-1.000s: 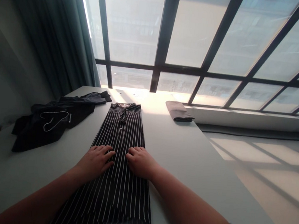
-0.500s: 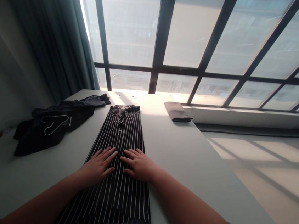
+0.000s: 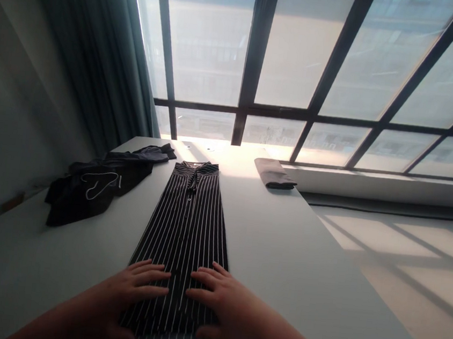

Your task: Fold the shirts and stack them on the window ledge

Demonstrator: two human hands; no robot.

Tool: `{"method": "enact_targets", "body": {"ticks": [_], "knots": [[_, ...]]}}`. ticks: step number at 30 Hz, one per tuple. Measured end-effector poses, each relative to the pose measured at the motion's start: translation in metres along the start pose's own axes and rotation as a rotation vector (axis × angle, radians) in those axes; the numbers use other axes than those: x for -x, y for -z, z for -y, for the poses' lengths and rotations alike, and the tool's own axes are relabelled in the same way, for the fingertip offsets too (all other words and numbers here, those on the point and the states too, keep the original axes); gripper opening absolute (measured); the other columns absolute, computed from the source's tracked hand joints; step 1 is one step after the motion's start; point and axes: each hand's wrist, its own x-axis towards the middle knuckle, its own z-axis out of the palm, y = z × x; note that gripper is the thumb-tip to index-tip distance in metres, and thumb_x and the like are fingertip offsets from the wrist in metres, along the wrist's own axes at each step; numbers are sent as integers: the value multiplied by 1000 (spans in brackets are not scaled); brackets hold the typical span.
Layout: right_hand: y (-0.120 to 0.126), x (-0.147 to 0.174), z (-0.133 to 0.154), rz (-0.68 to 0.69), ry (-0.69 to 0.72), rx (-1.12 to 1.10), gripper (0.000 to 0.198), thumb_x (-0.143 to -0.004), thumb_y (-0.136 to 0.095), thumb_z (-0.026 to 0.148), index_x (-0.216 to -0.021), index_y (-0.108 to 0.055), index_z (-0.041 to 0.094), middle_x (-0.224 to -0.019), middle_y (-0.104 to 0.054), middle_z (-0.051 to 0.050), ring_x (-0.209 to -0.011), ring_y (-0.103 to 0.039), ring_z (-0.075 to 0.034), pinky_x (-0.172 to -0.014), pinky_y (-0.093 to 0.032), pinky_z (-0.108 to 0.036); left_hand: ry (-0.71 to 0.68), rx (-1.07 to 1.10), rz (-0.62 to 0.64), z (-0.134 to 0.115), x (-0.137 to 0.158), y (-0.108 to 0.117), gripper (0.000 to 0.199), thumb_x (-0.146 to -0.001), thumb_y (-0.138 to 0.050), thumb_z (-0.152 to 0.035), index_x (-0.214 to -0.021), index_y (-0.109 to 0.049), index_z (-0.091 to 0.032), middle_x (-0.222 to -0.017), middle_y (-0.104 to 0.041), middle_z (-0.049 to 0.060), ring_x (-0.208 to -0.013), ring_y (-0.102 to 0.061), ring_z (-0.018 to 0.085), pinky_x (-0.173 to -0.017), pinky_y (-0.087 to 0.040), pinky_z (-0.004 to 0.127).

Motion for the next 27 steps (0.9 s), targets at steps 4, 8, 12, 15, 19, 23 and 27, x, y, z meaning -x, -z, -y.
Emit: {"method": "enact_targets", "body": {"ticks": [4, 8, 12, 15, 19, 23, 27], "knots": [[-8, 39, 14, 26, -36, -105, 84, -78, -87, 49, -155, -54, 36, -168, -37, -14, -155, -35, -41, -127, -21, -68, -83, 40, -111, -10, 46, -2, 80, -77, -88, -46, -150, -53, -43, -154, -59, 2, -141, -58, 31, -119, -48, 50], [-32, 64, 12, -175, -102, -76, 52, -88, -77, 30, -139, -68, 29, -153, -57, -15, -146, -51, -34, -123, -40, -55, -108, -43, -275, -11, 71, -18, 61, -84, -82, -32, -141, -60, -38, -137, -73, 1, -122, -72, 23, -110, -56, 33], [-48, 68, 5, -333, -89, 61, 34, -101, -54, 17, -128, -73, 27, -132, -71, -12, -130, -65, -24, -111, -55, -38, -45, -163, -458, -16, 69, -37, 40, -93, -60, -9, -125, -68, -32, -116, -81, 0, -101, -77, 17, -91, -62, 23], [-50, 66, 0, -422, -93, 140, 43, -100, -46, 6, -128, -71, 26, -126, -72, -11, -119, -69, -22, -103, -59, -35, 28, -207, -537, -20, 63, -44, 46, -90, -48, -2, -121, -68, -29, -111, -80, 2, -95, -77, 17, -85, -63, 25], [-52, 66, 0, -504, -137, 210, 43, -94, -48, 2, -123, -72, 23, -120, -73, -12, -116, -68, -24, -103, -59, -40, 140, -244, -606, -14, 63, -49, 50, -84, -47, -1, -118, -69, -30, -115, -78, 1, -101, -76, 21, -89, -64, 32], [-55, 64, 4, -396, -142, 177, 49, -86, -55, 3, -127, -72, 25, -132, -69, -13, -128, -63, -27, -111, -54, -44, 265, -202, -630, -8, 66, -53, 45, -86, -50, -5, -117, -70, -31, -115, -78, 1, -101, -76, 22, -87, -64, 34], [-53, 60, 3, -338, -163, 185, 42, -81, -61, 10, -117, -75, 26, -135, -67, -13, -137, -56, -33, -124, -31, -65, 311, -159, -649, -19, 57, -55, 33, -89, -58, -13, -114, -71, -28, -114, -78, 5, -104, -76, 26, -88, -64, 38]]}}
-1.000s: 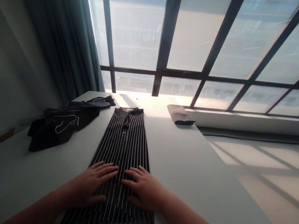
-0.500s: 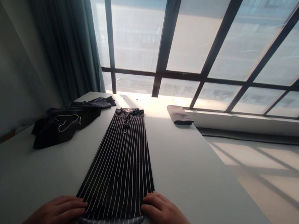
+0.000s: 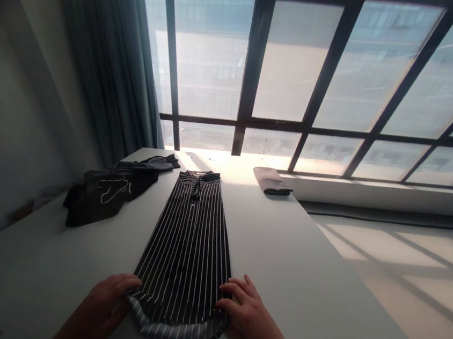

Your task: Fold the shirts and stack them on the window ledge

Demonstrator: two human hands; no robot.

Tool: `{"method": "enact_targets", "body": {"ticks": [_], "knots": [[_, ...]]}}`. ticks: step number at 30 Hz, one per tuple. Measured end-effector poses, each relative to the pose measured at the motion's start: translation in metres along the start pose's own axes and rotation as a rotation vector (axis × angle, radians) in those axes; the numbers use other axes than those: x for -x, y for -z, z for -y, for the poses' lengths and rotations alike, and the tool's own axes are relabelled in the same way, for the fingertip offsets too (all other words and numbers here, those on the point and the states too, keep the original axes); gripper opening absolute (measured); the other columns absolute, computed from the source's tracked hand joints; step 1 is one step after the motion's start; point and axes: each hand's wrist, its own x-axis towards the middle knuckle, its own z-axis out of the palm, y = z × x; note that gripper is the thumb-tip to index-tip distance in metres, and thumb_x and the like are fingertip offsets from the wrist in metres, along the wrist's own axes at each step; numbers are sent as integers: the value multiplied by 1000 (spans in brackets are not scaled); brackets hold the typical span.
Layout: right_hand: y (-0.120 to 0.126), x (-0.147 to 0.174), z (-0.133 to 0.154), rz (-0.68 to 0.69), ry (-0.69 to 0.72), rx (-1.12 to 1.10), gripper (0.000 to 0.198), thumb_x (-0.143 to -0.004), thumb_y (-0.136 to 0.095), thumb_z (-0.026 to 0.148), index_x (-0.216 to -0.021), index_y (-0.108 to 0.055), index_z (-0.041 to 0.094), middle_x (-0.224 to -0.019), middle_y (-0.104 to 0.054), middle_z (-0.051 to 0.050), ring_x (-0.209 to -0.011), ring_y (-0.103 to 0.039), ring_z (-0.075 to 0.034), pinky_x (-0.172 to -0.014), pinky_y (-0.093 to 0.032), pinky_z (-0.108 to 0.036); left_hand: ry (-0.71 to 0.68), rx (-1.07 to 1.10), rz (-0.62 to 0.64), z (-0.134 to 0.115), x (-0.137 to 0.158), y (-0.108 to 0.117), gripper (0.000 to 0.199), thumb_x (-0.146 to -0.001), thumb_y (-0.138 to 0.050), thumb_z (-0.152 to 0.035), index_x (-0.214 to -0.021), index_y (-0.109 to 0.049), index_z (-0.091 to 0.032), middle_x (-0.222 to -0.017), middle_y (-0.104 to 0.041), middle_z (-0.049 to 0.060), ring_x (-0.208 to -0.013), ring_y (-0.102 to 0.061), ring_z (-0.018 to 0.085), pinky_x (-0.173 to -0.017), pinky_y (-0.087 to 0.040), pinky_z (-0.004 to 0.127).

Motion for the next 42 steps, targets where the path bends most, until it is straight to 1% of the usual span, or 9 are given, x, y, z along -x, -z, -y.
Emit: {"method": "enact_targets", "body": {"ticks": [3, 9, 17, 22, 25, 28, 35, 38, 42], "knots": [[4, -2, -1, 58, 7, -32, 33, -82, -59, 10, -107, -73, 25, -133, -69, -11, -139, -55, -32, -126, -23, -69, -13, 42, 55, -10, -3, -2, 35, -86, -54, -8, -108, -72, -28, -113, -78, 5, -104, -75, 25, -91, -63, 38], [13, 5, 1, 47, -22, -188, 16, -96, -50, 17, -98, -65, 22, -125, -71, -12, -124, -67, -24, -126, -25, -66, 61, 166, 105, 0, 1, 6, 51, -77, -46, 2, -107, -73, -29, -108, -79, 2, -97, -76, 20, -90, -64, 30], [37, 10, 16, -26, -23, -440, 15, -95, -53, 15, -101, -64, 24, -107, -75, -5, -104, -73, -18, -129, -31, -52, -3, 376, 97, -4, 7, 27, 36, -82, -55, -5, -100, -74, -30, -99, -78, 1, -94, -73, 18, -86, -60, 25], [51, 7, 14, -25, -76, -598, 24, -104, -54, 39, -94, -68, 22, -93, -73, -4, -95, -71, -20, -117, -46, -44, 127, 572, 81, -11, -10, 42, 17, -97, -53, -23, -95, -70, -25, -90, -75, 2, -79, -70, 17, -73, -58, 23], [57, -12, 3, -63, -216, -604, 41, -103, -54, 55, -84, -64, 20, -82, -67, -4, -84, -65, -20, -84, -56, -34, 189, 620, 77, -9, -35, 45, 24, -101, -50, -37, -90, -66, -23, -77, -70, 0, -67, -64, 16, -64, -54, 24], [65, -44, -11, -117, -315, -617, 50, -100, -53, 64, -78, -58, 19, -70, -53, 1, -67, -49, -15, -64, -44, -28, 290, 594, 58, 1, -65, 42, 30, -100, -51, -45, -88, -67, -22, -71, -67, 0, -64, -61, 17, -60, -50, 25], [73, -130, -67, -217, -341, -550, 45, -96, -51, 60, -78, -55, 19, -68, -47, 4, -65, -44, -13, -62, -36, -27, 458, 586, 12, 52, -135, 7, 47, -90, -56, -66, -97, -71, -22, -84, -76, 2, -83, -72, 25, -74, -54, 32], [60, -160, -93, -188, -380, -410, 41, -98, -47, 54, -81, -59, 19, -65, -52, 3, -62, -48, -14, -59, -36, -26, 456, 474, 45, 77, -155, -16, 52, -92, -47, -68, -93, -72, -22, -84, -78, 3, -83, -73, 26, -74, -53, 33], [33, -184, -116, -170, -392, -286, 28, -95, -55, 40, -81, -65, 18, -75, -66, -2, -71, -58, -17, -67, -40, -28, 472, 384, 76, 98, -166, -43, 42, -88, -52, -57, -97, -75, -23, -89, -80, 5, -87, -74, 30, -76, -52, 36]]}}
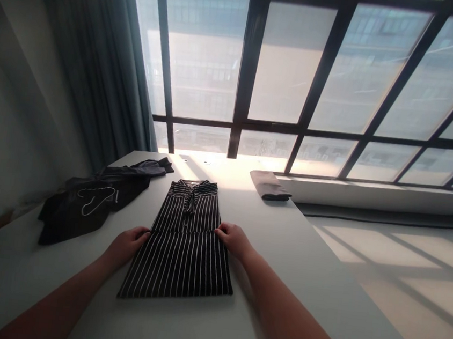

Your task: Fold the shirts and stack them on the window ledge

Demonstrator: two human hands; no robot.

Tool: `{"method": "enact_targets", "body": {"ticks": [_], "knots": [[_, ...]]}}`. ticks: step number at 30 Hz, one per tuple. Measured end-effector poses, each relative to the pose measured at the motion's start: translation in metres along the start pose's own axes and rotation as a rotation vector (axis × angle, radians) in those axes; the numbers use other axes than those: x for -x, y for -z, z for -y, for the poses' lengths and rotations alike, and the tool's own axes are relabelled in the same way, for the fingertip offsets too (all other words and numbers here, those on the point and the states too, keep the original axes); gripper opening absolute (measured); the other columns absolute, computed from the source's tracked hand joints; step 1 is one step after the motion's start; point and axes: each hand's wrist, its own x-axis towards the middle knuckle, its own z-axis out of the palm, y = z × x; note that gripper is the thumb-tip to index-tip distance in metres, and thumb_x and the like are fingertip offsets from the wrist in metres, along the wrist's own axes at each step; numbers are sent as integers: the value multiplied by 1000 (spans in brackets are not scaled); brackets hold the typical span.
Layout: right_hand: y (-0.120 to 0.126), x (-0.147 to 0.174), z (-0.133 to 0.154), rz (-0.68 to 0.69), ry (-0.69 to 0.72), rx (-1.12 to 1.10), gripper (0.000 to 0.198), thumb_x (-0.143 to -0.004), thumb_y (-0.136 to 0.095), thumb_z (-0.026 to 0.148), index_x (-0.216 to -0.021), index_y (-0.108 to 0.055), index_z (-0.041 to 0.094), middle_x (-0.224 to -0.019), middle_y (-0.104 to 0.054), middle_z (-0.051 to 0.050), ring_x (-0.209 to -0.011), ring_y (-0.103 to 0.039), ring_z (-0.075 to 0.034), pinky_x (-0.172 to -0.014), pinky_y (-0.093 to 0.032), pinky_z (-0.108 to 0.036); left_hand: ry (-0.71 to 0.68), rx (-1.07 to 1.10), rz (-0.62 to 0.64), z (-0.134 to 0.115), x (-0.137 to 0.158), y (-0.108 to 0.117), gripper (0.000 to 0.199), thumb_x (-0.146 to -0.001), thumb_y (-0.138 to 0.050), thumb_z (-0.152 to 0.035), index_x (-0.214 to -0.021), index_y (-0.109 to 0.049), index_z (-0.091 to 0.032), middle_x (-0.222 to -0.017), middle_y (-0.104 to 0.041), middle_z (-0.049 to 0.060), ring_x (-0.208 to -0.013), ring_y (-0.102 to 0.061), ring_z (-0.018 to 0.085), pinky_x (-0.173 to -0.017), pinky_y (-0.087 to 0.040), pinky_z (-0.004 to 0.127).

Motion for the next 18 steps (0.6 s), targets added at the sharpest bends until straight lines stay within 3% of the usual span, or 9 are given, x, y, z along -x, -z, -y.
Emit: {"method": "enact_targets", "body": {"ticks": [6, 11, 15, 18], "knots": [[-24, -9, -24, 3, 70, 138, 10, -91, -66, 26, -85, -70, 19, -95, -72, -7, -97, -61, -24, -92, -44, -35, -24, -70, 42, 25, -15, -11, 34, -87, -59, -51, -106, -75, -27, -99, -80, 4, -91, -74, 28, -85, -53, 38], [-23, -8, -26, -48, 100, 247, 6, -93, -70, 24, -96, -71, 19, -104, -70, -8, -105, -60, -26, -100, -46, -40, -187, -148, 19, 40, -30, -11, 33, -91, -61, -46, -112, -72, -24, -111, -76, 6, -92, -71, 26, -87, -56, 41], [-22, 4, -4, -161, 210, 368, 23, -96, -67, 26, -117, -72, 19, -125, -66, -13, -124, -56, -31, -111, -45, -47, -323, -268, -77, 28, -19, -12, 35, -99, -55, -46, -118, -72, -22, -125, -72, 11, -118, -66, 32, -105, -51, 51], [-30, 18, 19, -135, 320, 388, 35, -99, -62, 30, -133, -69, 21, -141, -62, -13, -142, -47, -33, -123, -36, -52, -446, -389, -1, 5, 1, -24, 41, -106, -48, -48, -136, -67, -28, -145, -65, 8, -134, -59, 31, -112, -49, 52]]}}
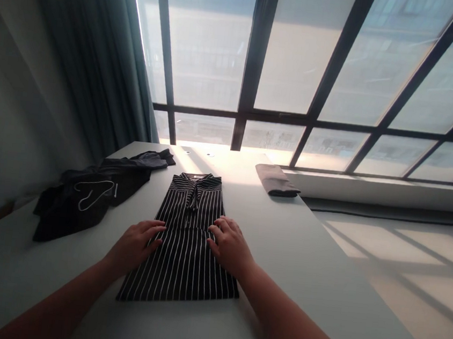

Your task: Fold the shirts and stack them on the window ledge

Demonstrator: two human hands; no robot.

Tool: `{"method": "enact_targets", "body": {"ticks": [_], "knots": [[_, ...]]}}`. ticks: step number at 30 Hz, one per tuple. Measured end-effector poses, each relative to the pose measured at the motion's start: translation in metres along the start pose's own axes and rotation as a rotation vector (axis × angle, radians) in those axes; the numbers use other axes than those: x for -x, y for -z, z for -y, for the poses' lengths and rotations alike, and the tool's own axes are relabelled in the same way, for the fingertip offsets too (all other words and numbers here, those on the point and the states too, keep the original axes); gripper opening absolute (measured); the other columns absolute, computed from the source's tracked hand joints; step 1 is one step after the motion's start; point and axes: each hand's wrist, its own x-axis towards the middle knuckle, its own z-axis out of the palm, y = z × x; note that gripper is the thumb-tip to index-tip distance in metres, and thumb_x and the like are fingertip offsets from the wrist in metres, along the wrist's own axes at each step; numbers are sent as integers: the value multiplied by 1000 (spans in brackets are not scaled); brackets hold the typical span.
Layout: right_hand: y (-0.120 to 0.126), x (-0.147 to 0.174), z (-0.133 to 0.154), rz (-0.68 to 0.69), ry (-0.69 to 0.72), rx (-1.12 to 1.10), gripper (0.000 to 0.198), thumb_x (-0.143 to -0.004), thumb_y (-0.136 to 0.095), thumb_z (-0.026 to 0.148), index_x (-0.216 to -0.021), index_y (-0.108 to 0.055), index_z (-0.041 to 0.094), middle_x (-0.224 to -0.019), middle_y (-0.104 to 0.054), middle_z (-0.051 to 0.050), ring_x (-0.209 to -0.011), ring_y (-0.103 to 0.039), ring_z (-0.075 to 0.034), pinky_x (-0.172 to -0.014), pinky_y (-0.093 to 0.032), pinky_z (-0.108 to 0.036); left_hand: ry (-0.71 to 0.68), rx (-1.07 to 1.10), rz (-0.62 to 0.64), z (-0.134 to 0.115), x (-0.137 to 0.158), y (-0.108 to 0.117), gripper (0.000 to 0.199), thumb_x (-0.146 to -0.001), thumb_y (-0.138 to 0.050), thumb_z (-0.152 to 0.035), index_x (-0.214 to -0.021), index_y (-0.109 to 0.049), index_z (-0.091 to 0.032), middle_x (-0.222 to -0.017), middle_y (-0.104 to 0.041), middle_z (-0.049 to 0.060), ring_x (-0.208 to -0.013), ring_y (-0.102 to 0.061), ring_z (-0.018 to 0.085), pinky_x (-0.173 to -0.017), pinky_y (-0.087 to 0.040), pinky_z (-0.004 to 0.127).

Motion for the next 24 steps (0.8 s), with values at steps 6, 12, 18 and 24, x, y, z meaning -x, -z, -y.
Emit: {"method": "enact_targets", "body": {"ticks": [6, 12, 18, 24], "knots": [[-7, 3, 26, 396, -96, -24, 63, -105, -53, 51, -162, -45, 25, -171, -31, -13, -161, -23, -34, -131, -15, -58, 5, -42, 338, -36, 4, -19, 64, -105, -45, -63, -163, -37, -38, -173, -28, 6, -160, -26, 34, -128, -29, 60], [5, 22, 36, 511, -149, -67, 66, -105, -49, 55, -165, -37, 30, -175, -17, -9, -163, -12, -30, -132, -7, -53, 51, -26, 444, -45, 19, -15, 66, -104, -43, -68, -164, -32, -42, -175, -19, 3, -162, -18, 33, -131, -21, 60], [8, 92, 58, 447, -163, -144, 68, -101, -58, 52, -163, -39, 37, -174, -19, -6, -162, -16, -34, -131, -11, -61, 49, 49, 493, -85, 79, -10, 72, -101, -44, -71, -165, -25, -45, -176, -12, 5, -162, -13, 40, -128, -18, 71], [15, 124, 60, 293, -155, -193, 62, -95, -67, 50, -155, -53, 41, -170, -36, -5, -157, -31, -37, -128, -25, -60, 65, 123, 407, -90, 91, 2, 59, -97, -51, -69, -154, -49, -51, -165, -46, 4, -151, -42, 39, -121, -37, 67]]}}
